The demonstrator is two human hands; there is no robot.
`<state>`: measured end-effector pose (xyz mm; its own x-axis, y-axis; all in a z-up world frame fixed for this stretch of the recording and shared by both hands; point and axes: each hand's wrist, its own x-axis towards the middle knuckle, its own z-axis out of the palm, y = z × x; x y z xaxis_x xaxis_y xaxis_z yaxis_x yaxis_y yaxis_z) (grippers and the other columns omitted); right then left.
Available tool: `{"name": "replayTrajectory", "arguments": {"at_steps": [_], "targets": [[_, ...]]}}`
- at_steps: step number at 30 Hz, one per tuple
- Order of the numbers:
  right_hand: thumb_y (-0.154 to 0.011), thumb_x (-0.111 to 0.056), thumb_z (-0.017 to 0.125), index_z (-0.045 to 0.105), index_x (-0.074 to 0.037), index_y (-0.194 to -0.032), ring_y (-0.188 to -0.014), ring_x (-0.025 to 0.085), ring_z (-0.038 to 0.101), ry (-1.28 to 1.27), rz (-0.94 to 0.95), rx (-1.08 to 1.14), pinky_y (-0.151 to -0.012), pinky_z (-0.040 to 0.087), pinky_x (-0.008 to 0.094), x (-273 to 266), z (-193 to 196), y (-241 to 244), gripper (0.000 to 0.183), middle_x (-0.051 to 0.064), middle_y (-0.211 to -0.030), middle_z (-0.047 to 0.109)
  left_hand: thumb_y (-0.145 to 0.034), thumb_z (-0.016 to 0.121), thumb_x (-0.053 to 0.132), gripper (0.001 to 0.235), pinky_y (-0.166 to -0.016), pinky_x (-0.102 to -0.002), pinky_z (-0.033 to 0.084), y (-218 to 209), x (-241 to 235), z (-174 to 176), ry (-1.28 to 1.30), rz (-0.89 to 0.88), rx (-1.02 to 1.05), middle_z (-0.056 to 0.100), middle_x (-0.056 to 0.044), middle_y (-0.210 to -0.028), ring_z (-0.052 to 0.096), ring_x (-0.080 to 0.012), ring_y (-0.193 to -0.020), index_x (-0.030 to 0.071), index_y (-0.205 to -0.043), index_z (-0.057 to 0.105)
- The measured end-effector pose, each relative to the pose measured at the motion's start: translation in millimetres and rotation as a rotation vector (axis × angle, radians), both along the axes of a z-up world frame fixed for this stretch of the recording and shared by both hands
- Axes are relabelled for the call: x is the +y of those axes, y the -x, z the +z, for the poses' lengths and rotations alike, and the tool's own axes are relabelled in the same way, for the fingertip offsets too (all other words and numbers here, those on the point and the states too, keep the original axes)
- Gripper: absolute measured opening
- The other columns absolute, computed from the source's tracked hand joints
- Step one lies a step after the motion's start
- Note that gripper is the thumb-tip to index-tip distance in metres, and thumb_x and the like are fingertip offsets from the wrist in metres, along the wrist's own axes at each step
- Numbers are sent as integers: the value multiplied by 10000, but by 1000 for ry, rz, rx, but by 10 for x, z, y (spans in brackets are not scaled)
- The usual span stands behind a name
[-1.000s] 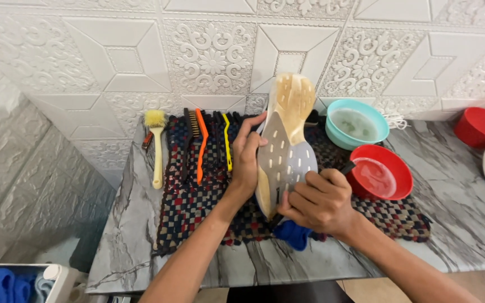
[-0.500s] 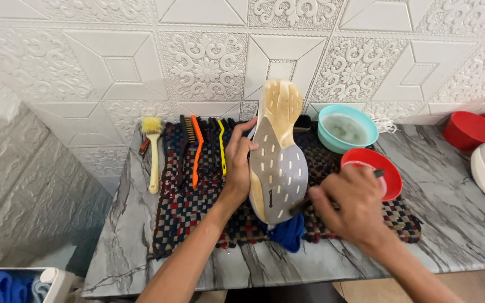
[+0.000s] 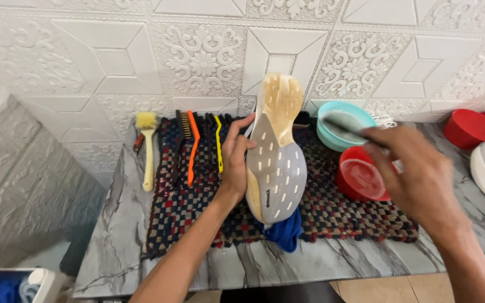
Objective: The person scrubs the sole of a white sneaker with a small brush, repeatedly dipping the brush into a bowl of soapy water. They wipe the sole with a blue cloth and continue scrubbing different areas of the sole throughout the clip.
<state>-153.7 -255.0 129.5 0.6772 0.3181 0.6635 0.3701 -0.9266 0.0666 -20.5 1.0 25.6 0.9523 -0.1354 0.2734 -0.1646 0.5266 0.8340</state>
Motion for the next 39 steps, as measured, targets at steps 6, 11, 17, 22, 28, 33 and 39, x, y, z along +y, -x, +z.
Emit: {"name": "replayTrajectory", "arguments": {"at_steps": [6, 11, 17, 22, 28, 33, 39], "targets": [[-1098, -225, 675, 757, -148, -1381, -766, 197, 668, -139, -138, 103, -627, 508, 391, -152, -98, -224, 305, 38, -1190, 718, -919, 486, 206, 490, -599, -286, 483, 51, 14, 79, -106, 50, 6, 725, -108, -964, 628, -168, -737, 85, -1360, 663], [-1097, -267, 605, 713, -238, -1429, -664, 339, 674, -3, -368, 235, -522, 524, 520, -713, -229, -717, 350, 89, -1245, 563, -911, 508, 195, 501, -552, -329, 517, 35, -11, 52, -73, 32, 14, 728, -127, -889, 672, -210, -679, 83, -1381, 641], [-1074, -268, 591, 735, -237, -1394, -774, 415, 738, 94, -463, 335, -532, 563, 555, -1026, -337, -1045, 352, 55, -1241, 607, -871, 500, 213, 512, -579, -349, 556, 5, -25, 71, -90, 36, 60, 736, -146, -1186, 695, -231, -790, 94, -1347, 647], [-1080, -266, 555, 715, -249, -1421, -707, 420, 736, 98, -468, 396, -543, 576, 562, -1010, -401, -1096, 377, 47, -1251, 621, -869, 500, 206, 512, -627, -329, 529, -36, -59, 24, -98, 53, 50, 728, -128, -1068, 666, -203, -793, 91, -1336, 674], [-1070, -308, 586, 770, -150, -1321, -700, 353, 749, 51, -416, 400, -561, 611, 511, -986, -421, -1063, 349, 82, -1229, 679, -881, 495, 211, 520, -627, -357, 556, -52, -76, -7, -47, 14, 28, 739, -160, -1168, 707, -237, -803, 68, -1360, 637], [-1035, -356, 615, 807, -230, -1308, -670, 270, 707, 26, -491, 249, -497, 504, 428, -923, -294, -763, 357, -13, -1121, 660, -865, 506, 238, 525, -570, -364, 544, -52, -87, -11, -50, 53, 20, 740, -154, -1298, 701, -230, -829, 45, -1336, 636], [-1045, -365, 732, 840, -242, -1263, -846, 199, 705, -56, -558, 135, -611, 499, 417, -1015, -360, -95, 273, -5, -1100, 645, -905, 471, 200, 523, -600, -331, 530, -33, -58, -5, -115, 70, 3, 743, -134, -973, 680, -203, -711, 79, -1381, 649]]}}
